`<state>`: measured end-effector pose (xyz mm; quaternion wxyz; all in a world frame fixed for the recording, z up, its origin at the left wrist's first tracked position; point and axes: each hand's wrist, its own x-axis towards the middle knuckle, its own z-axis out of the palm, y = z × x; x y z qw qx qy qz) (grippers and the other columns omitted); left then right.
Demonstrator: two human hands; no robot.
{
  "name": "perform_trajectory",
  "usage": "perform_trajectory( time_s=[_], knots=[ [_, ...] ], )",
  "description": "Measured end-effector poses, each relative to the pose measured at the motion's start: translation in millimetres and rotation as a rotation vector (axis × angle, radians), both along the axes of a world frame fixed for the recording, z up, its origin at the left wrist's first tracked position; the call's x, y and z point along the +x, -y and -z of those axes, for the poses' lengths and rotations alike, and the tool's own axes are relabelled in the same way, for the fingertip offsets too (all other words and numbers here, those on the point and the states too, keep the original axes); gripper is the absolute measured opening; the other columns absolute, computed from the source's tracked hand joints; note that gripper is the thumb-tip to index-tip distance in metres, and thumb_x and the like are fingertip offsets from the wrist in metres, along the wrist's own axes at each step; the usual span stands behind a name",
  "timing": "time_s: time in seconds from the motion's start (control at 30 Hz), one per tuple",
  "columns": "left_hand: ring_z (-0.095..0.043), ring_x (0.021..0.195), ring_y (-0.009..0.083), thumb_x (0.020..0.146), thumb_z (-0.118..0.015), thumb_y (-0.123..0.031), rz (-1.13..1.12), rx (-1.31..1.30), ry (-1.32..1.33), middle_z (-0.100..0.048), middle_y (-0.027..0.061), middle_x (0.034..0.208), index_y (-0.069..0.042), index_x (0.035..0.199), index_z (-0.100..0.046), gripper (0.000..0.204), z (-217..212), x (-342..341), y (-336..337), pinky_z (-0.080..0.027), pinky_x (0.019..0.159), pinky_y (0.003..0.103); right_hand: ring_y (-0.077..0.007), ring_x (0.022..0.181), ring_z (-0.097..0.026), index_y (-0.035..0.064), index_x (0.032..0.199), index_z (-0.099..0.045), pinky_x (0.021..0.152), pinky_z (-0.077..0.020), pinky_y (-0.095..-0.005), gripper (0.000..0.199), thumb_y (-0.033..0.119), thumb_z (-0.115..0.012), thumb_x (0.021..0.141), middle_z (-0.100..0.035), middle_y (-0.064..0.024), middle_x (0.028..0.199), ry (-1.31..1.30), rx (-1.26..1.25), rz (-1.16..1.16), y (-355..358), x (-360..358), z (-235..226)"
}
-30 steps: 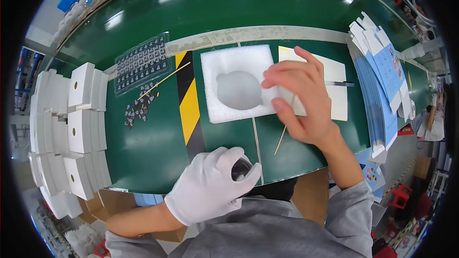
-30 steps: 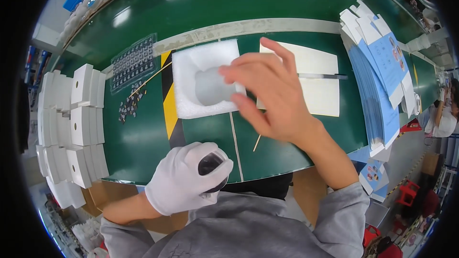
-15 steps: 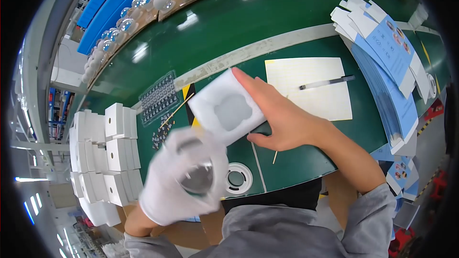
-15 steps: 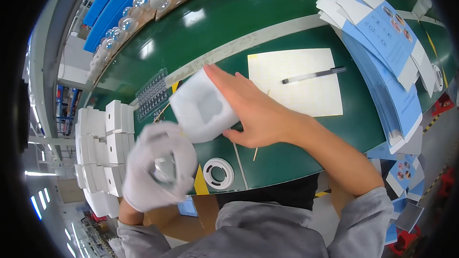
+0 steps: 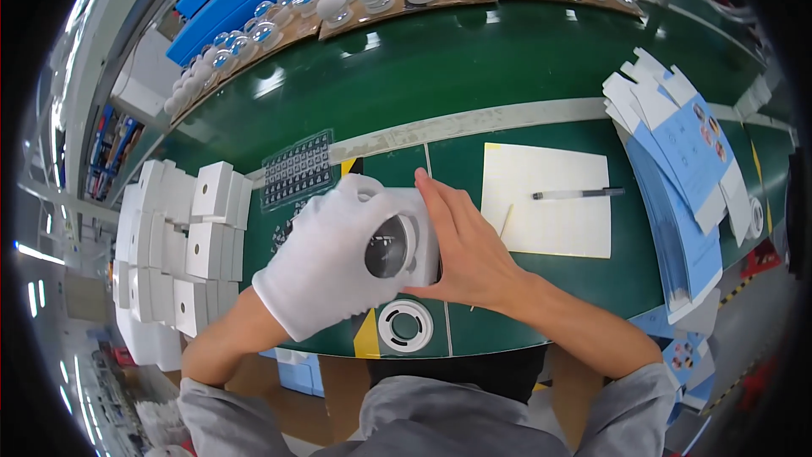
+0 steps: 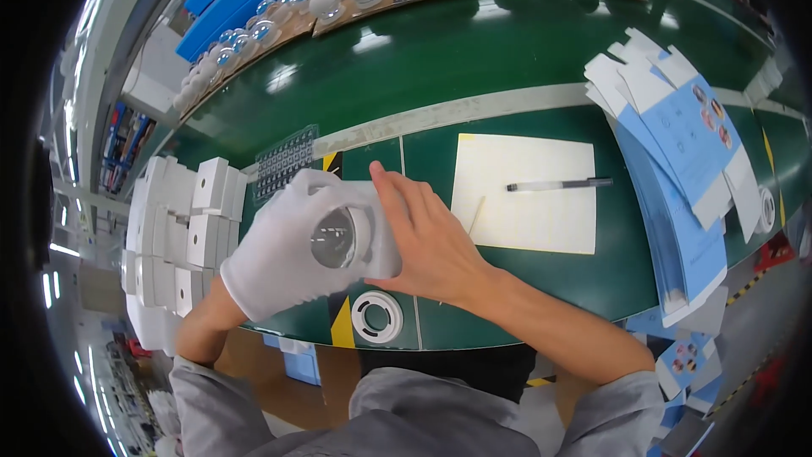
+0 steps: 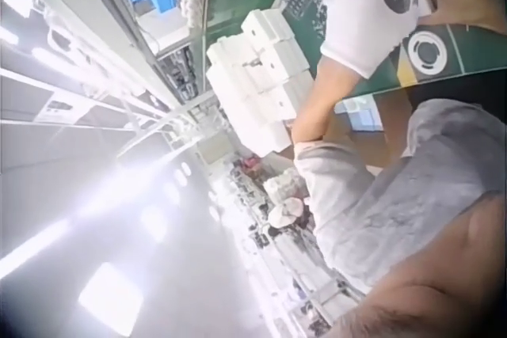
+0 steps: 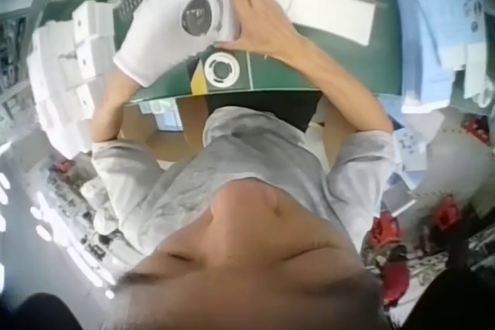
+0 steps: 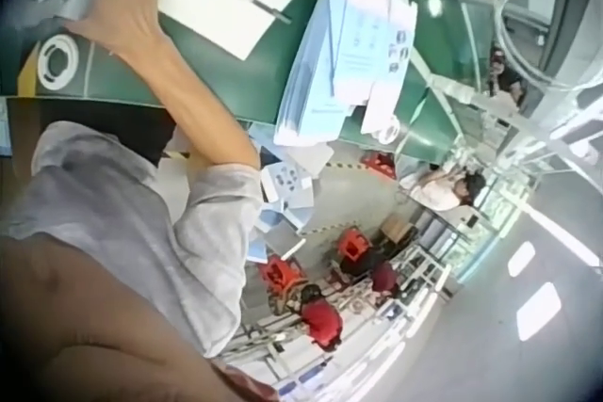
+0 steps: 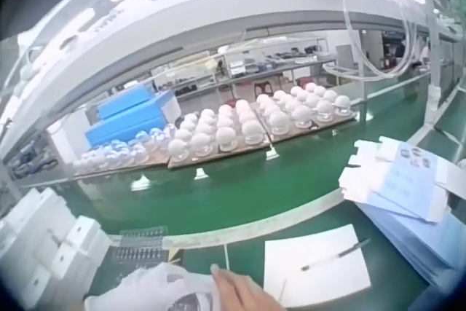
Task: The person assembles dome-shaped electronic devices and packages them into rigid boxes. The assembly involves manipulating printed circuit boards, screws, and protective foam with a manual assembly tool, a wooden stick, and a suction pen before placing the finished device into a box.
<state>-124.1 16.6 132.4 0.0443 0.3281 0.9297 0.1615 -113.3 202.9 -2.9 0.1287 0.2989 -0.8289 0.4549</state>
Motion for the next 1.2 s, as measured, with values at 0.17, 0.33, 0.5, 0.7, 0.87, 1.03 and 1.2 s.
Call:
perform_trajectory(
  time_s=[0.17, 0.33, 0.5, 0.7, 0.87, 1.03, 1.2],
  knots=[
    [-0.059, 0.104, 0.0375, 0.065, -0.089, -0.021, 0.004, -0.021, -0.158, -0.057, 0.0146, 0.113, -0.008, 0.119, -0.055, 0.065, 8.8, 0.3, 7.0, -0.046, 0.092, 0.045, -0.0442, 0.129, -0.048, -0.0052, 0.159, -0.014, 0.107, -0.0455, -0.0461, 0.137, 0.025, -0.100, 0.056, -0.043, -0.0285, 0.146, -0.023, -0.008, -0.034, 4.0, -1.2, 1.4],
    [-0.059, 0.100, 0.0403, 0.067, -0.088, -0.021, 0.013, -0.055, -0.091, -0.057, 0.0165, 0.111, -0.005, 0.118, -0.052, 0.065, 13.8, -13.6, 6.5, -0.049, 0.087, 0.046, -0.0445, 0.128, -0.048, -0.0050, 0.160, -0.012, 0.107, -0.0458, -0.0463, 0.139, 0.024, -0.100, 0.056, -0.044, -0.0284, 0.145, -0.015, -0.006, -0.024, 4.5, -1.3, -0.4],
    [-0.059, 0.108, 0.0436, 0.068, -0.089, -0.023, -0.081, 0.017, 0.088, -0.056, 0.0218, 0.123, -0.002, 0.133, -0.046, 0.081, 22.0, -12.8, 7.3, -0.050, 0.093, 0.047, -0.0445, 0.127, -0.049, -0.0040, 0.160, -0.011, 0.106, -0.0457, -0.0465, 0.139, 0.025, -0.100, 0.057, -0.044, -0.0268, 0.146, -0.003, -0.023, -0.023, 4.7, -1.4, 1.4],
    [-0.051, 0.129, 0.0481, 0.066, -0.090, -0.028, -0.029, -0.031, -0.024, -0.041, 0.0286, 0.150, -0.001, 0.160, -0.020, 0.120, 26.7, -13.0, -1.5, -0.045, 0.108, 0.046, -0.0449, 0.128, -0.048, -0.0023, 0.161, -0.013, 0.106, -0.0461, -0.0473, 0.138, 0.026, -0.100, 0.057, -0.043, -0.0270, 0.147, 0.012, -0.037, -0.020, 4.3, 1.1, 4.3],
    [-0.053, 0.126, 0.0441, 0.075, -0.076, -0.031, -0.039, -0.074, -0.013, -0.055, 0.0328, 0.127, 0.007, 0.155, -0.022, 0.104, 37.1, -16.1, -3.2, -0.039, 0.111, 0.055, -0.0460, 0.129, -0.047, -0.0020, 0.160, -0.014, 0.106, -0.0456, -0.0477, 0.137, 0.026, -0.100, 0.057, -0.042, -0.0278, 0.147, 0.034, -0.027, -0.031, 5.0, 0.2, 3.8],
    [-0.055, 0.120, 0.0453, 0.075, -0.073, -0.028, -0.072, -0.104, -0.014, -0.054, 0.0290, 0.132, 0.008, 0.152, -0.031, 0.094, 38.8, -19.9, -8.1, -0.042, 0.108, 0.051, -0.0471, 0.130, -0.046, -0.0009, 0.160, -0.015, 0.108, -0.0442, -0.0484, 0.135, 0.027, -0.099, 0.059, -0.041, -0.0287, 0.148, 0.017, -0.012, -0.010, 7.3, -0.2, 5.1],
    [-0.056, 0.122, 0.0440, 0.078, -0.069, -0.032, 0.081, -0.157, -0.240, -0.055, 0.0298, 0.135, 0.006, 0.144, -0.045, 0.080, 47.7, -24.1, 0.0, -0.038, 0.112, 0.055, -0.0493, 0.132, -0.045, -0.0052, 0.158, -0.017, 0.111, -0.0393, -0.0512, 0.128, 0.034, -0.094, 0.064, -0.040, -0.0306, 0.150, -0.021, -0.055, -0.014, 12.4, -0.2, 14.8]
  ],
)
